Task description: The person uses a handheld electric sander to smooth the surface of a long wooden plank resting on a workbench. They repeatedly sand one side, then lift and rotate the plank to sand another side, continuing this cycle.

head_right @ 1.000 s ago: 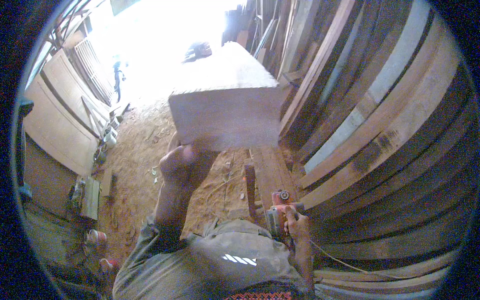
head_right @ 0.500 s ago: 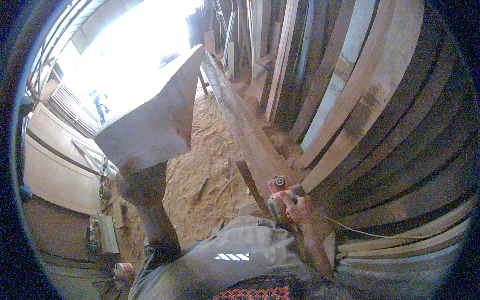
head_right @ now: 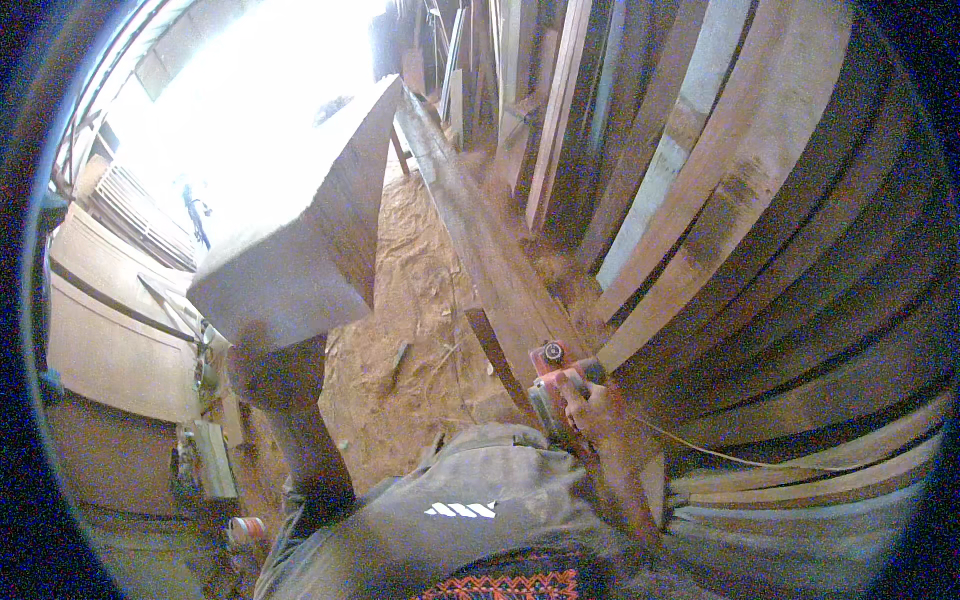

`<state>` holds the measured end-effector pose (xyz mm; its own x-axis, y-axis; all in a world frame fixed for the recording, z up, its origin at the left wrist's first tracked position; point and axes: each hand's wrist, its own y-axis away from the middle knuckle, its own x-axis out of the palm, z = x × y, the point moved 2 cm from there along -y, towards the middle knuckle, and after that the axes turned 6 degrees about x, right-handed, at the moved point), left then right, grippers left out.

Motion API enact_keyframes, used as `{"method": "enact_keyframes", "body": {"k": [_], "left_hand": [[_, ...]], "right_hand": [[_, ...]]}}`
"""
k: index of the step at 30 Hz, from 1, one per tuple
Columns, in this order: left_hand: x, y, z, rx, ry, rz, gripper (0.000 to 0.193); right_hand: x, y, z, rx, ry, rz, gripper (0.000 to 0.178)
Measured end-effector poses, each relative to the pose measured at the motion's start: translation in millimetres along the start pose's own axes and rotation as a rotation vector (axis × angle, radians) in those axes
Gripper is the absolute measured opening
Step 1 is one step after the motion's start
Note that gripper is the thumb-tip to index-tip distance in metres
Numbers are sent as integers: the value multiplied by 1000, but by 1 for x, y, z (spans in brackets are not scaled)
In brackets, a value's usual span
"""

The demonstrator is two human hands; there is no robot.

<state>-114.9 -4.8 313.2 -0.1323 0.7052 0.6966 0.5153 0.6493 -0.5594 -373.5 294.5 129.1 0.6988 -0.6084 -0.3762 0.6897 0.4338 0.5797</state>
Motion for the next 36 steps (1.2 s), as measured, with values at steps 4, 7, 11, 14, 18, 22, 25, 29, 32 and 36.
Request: {"method": "enact_keyframes", "body": {"k": [4, 7, 11, 14, 18, 22, 25, 29, 32, 36], "left_hand": [[-19, 47, 21, -164, 140, -34, 77], [-52, 103, 59, -511, -174, -319, 80], [-81, 170, 166, -1006, 109, -708, 86], [-98, 188, 213, -1104, 69, -704, 89], [-124, 188, 213, -1406, -649, -66, 91], [-156, 137, 184, -1396, -841, 459, 70], [-125, 107, 188, -1194, -452, 596, 72], [-73, 89, 207, -883, -384, 831, 68], [-108, 67, 197, -1298, -213, 974, 56], [-202, 11, 161, -1022, -725, 921, 42]], "right_hand": [[2, 5, -6, -43, -162, 24, 56], [-5, 15, -13, -19, -219, -12, 54], [-29, 37, -23, 31, -248, -102, 52], [-43, 54, -19, 25, -285, -176, 58], [-48, 68, 8, 32, -404, -264, 60], [-38, 54, 65, -112, -550, -305, 62], [-15, 29, 122, -231, -721, -286, 65], [23, -28, 216, -361, -954, -119, 70], [48, -65, 269, -292, -985, -52, 73], [90, -130, 302, -177, -668, 64, 70]]}}
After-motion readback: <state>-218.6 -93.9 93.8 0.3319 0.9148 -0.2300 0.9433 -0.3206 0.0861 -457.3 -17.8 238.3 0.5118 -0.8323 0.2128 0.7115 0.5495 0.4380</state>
